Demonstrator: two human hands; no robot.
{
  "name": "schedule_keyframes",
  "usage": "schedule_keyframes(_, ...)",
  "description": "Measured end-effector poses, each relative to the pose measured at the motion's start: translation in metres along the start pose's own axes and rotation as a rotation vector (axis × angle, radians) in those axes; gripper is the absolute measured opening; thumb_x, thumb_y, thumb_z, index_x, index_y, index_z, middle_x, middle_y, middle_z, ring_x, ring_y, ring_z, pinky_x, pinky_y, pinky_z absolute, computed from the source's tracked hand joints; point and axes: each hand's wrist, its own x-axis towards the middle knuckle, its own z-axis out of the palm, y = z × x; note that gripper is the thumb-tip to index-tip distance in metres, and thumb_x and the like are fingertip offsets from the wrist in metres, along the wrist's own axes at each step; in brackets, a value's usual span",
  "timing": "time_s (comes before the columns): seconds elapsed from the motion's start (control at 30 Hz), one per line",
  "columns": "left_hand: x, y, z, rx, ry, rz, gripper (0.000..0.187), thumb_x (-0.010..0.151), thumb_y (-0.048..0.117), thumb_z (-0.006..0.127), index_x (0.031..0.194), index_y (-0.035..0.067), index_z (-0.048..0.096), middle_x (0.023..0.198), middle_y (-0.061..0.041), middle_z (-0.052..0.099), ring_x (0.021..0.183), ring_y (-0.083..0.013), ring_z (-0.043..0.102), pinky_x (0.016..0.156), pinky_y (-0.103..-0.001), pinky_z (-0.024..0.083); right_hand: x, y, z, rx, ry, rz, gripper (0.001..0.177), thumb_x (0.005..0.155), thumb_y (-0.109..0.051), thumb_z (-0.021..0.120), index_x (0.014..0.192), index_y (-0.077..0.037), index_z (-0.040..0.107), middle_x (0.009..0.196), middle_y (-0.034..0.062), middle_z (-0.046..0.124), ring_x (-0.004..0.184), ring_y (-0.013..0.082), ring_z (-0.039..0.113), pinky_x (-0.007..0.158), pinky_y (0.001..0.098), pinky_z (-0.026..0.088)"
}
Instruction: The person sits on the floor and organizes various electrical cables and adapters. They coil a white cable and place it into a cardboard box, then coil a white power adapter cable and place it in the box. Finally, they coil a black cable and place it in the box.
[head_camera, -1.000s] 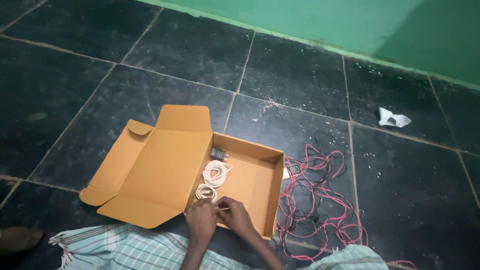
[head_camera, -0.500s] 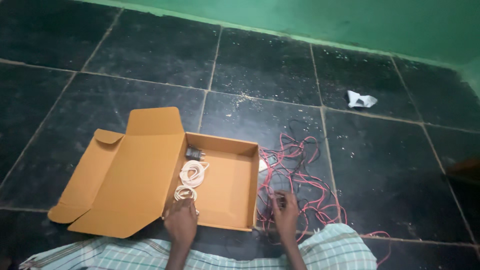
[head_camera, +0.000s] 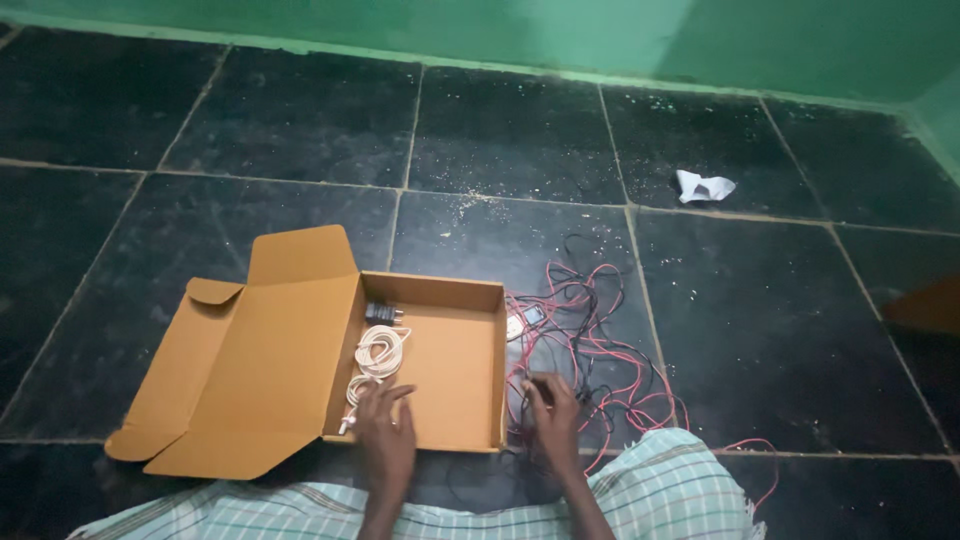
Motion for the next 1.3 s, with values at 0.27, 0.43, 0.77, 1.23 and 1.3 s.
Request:
schedule_keyframes(0.27,0.005,0.081,0.017,-0.680,-0.514,-0.320,0.028,0.097,0.013,0.065,0.122,0.006,0.074,0.114,-0.010,0.081,0.109,-0.0219,0.075,0.096,-0.033,0.056,-0.016,-0.066,0.011,0.153,-0.001,-0.041,0.014,0.095,-0.007,0.067,0.105,0.002,0.069,0.098,0.0084,0.065,0.088,0.0150,0.070,0.074,0.0283,0.058)
schedule_keyframes(0.43,0.002,0.103,0.000,-0.757,-0.517,-0.192,0.032,0.094,0.009,0.065,0.126,0.005,0.071,0.119,-0.009,0.078,0.113,-0.0169,0.074,0.098,-0.031,0.056,-0.019,-0.064,0.013,0.549,0.043,0.217,0.016,0.093,-0.010,0.070,0.106,0.000,0.068,0.103,0.0079,0.071,0.093,0.0145,0.071,0.082,0.0284,0.060)
schedule_keyframes(0.77,0.004,0.095,-0.007,-0.821,-0.603,-0.229,0.036,0.090,0.006,0.069,0.126,0.007,0.071,0.116,-0.009,0.080,0.111,-0.0178,0.076,0.096,-0.031,0.058,0.002,-0.067,-0.002,0.735,0.045,0.310,0.017,0.092,-0.010,0.072,0.104,0.001,0.068,0.094,0.0078,0.070,0.087,0.0161,0.072,0.080,0.0349,0.063)
schedule_keyframes(1.23,0.001,0.086,-0.021,-0.678,-0.471,-0.071,0.020,0.085,0.001,0.071,0.104,0.003,0.079,0.102,-0.009,0.080,0.098,-0.0185,0.078,0.089,-0.030,0.058,0.013,-0.077,-0.008,0.835,0.158,0.328,0.017,0.094,-0.012,0.070,0.106,-0.003,0.064,0.098,0.0056,0.066,0.088,0.0157,0.070,0.081,0.0356,0.062)
schedule_keyframes(1.3,-0.001,0.083,-0.018,-0.741,-0.419,-0.124,0.017,0.086,0.000,0.071,0.102,0.001,0.078,0.099,-0.009,0.080,0.096,-0.0167,0.078,0.088,-0.029,0.059,0.014,-0.068,-0.006,0.842,0.170,0.301,0.016,0.093,-0.012,0.070,0.106,-0.004,0.065,0.098,0.0054,0.067,0.089,0.0151,0.070,0.082,0.0347,0.062)
